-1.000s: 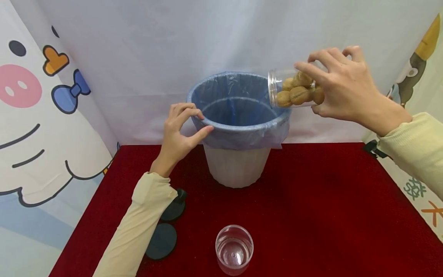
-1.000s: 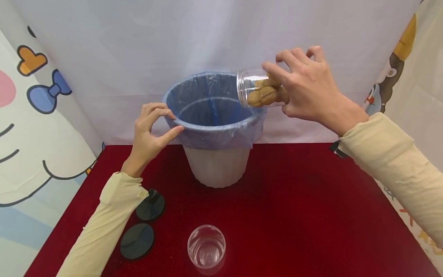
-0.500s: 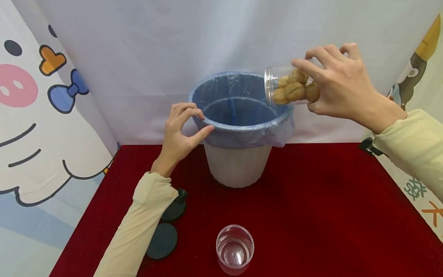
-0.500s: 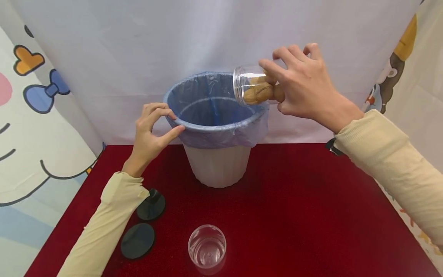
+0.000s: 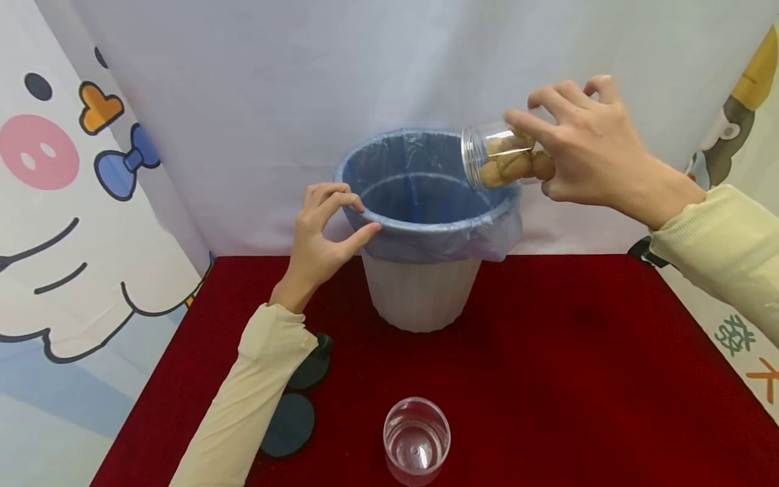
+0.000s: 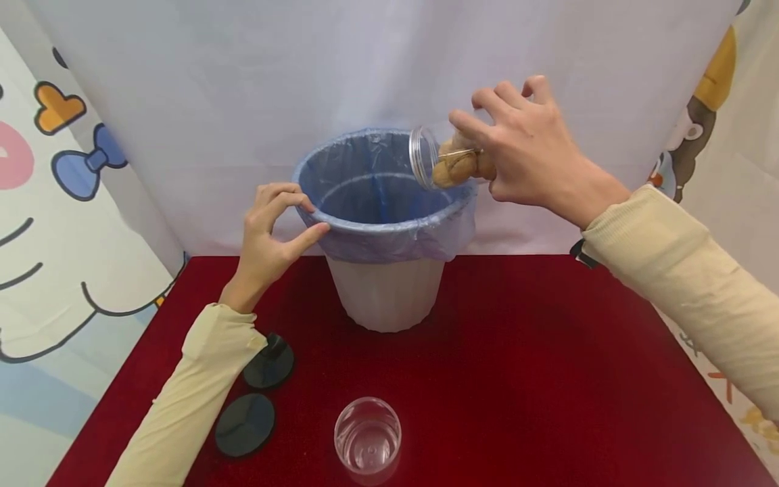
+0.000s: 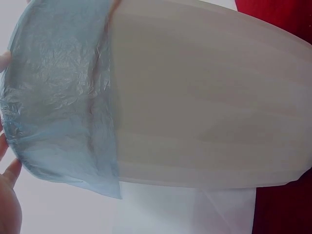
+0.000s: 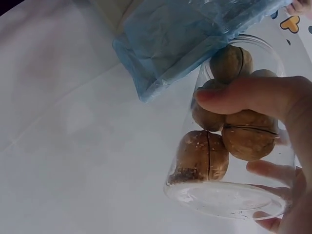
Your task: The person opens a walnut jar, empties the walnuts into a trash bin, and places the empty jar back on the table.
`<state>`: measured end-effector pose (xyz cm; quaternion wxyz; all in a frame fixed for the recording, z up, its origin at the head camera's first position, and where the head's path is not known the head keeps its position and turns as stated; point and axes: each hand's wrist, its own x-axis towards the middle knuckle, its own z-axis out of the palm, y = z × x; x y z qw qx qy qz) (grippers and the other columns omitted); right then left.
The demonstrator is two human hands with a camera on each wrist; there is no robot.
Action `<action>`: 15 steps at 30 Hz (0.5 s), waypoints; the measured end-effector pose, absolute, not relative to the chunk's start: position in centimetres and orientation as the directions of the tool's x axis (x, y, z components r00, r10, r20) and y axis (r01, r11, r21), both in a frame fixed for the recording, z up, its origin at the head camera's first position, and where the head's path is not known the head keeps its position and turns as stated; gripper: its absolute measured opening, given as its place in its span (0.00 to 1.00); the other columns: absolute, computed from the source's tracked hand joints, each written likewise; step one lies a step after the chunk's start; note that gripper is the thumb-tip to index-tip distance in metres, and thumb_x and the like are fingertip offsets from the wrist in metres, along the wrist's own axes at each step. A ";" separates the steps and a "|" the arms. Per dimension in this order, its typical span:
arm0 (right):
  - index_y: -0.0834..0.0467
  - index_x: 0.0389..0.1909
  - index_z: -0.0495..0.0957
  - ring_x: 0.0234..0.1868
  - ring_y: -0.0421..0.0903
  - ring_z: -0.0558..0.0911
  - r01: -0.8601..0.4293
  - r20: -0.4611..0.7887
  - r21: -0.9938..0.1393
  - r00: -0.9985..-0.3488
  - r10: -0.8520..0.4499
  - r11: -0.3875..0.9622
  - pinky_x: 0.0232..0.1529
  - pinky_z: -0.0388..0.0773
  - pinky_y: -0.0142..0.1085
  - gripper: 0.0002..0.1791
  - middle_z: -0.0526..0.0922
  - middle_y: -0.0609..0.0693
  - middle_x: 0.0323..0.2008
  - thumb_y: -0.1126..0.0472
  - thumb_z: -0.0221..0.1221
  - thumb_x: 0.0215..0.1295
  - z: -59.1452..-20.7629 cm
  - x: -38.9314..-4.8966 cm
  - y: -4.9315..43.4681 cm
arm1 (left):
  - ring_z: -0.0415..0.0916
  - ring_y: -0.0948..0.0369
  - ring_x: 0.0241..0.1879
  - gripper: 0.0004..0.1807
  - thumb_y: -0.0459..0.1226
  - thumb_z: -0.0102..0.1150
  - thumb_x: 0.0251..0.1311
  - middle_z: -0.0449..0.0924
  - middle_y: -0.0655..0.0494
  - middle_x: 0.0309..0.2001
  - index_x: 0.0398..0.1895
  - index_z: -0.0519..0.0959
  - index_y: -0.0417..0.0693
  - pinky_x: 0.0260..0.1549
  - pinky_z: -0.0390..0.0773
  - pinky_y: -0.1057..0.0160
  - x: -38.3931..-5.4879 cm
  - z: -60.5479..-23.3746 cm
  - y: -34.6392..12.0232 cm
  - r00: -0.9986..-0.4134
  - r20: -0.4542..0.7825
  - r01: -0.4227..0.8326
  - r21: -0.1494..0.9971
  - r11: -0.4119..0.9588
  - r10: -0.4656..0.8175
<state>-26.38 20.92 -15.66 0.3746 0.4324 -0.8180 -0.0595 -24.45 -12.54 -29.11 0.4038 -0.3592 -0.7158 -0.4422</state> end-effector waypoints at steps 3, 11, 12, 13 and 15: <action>0.57 0.52 0.71 0.42 0.61 0.70 -0.668 0.529 0.433 -0.356 -0.771 0.605 0.43 0.59 0.60 0.40 0.73 0.62 0.43 0.68 0.62 0.24 -15.6 -26.5 20.9 | 0.64 0.52 0.46 0.13 0.37 0.71 0.46 0.74 0.49 0.41 0.34 0.79 0.43 0.49 0.63 0.53 -25.2 -29.7 -12.8 -0.417 0.894 0.870 0.340 0.358 0.164; 0.58 0.55 0.72 0.46 0.61 0.70 -0.679 0.477 0.459 -0.357 -0.803 0.574 0.46 0.59 0.60 0.41 0.74 0.63 0.45 0.70 0.63 0.28 -15.2 -26.5 20.4 | 0.64 0.48 0.45 0.14 0.30 0.72 0.41 0.74 0.45 0.40 0.32 0.78 0.40 0.48 0.63 0.52 -24.5 -29.2 -12.4 -0.413 0.900 0.876 0.352 0.329 0.139; 0.58 0.55 0.72 0.47 0.61 0.70 -0.682 0.472 0.449 -0.368 -0.801 0.577 0.47 0.59 0.60 0.41 0.75 0.63 0.45 0.70 0.63 0.27 -15.2 -26.4 20.3 | 0.64 0.48 0.45 0.14 0.29 0.72 0.41 0.74 0.44 0.39 0.32 0.78 0.39 0.48 0.63 0.52 -24.1 -28.9 -12.3 -0.413 0.900 0.877 0.352 0.328 0.137; 0.58 0.55 0.72 0.48 0.61 0.70 -0.686 0.468 0.440 -0.377 -0.800 0.580 0.47 0.59 0.59 0.41 0.75 0.63 0.46 0.70 0.63 0.27 -15.1 -26.4 20.2 | 0.64 0.47 0.44 0.14 0.27 0.71 0.40 0.74 0.42 0.39 0.31 0.78 0.38 0.48 0.63 0.52 -23.7 -28.6 -12.2 -0.411 0.902 0.878 0.353 0.323 0.132; 0.58 0.55 0.72 0.49 0.61 0.70 -0.690 0.457 0.428 -0.391 -0.799 0.583 0.48 0.59 0.59 0.41 0.74 0.62 0.47 0.70 0.62 0.27 -14.9 -26.4 20.0 | 0.64 0.46 0.43 0.14 0.25 0.71 0.39 0.73 0.40 0.38 0.31 0.77 0.36 0.47 0.63 0.52 -23.0 -28.0 -11.9 -0.411 0.903 0.880 0.356 0.316 0.128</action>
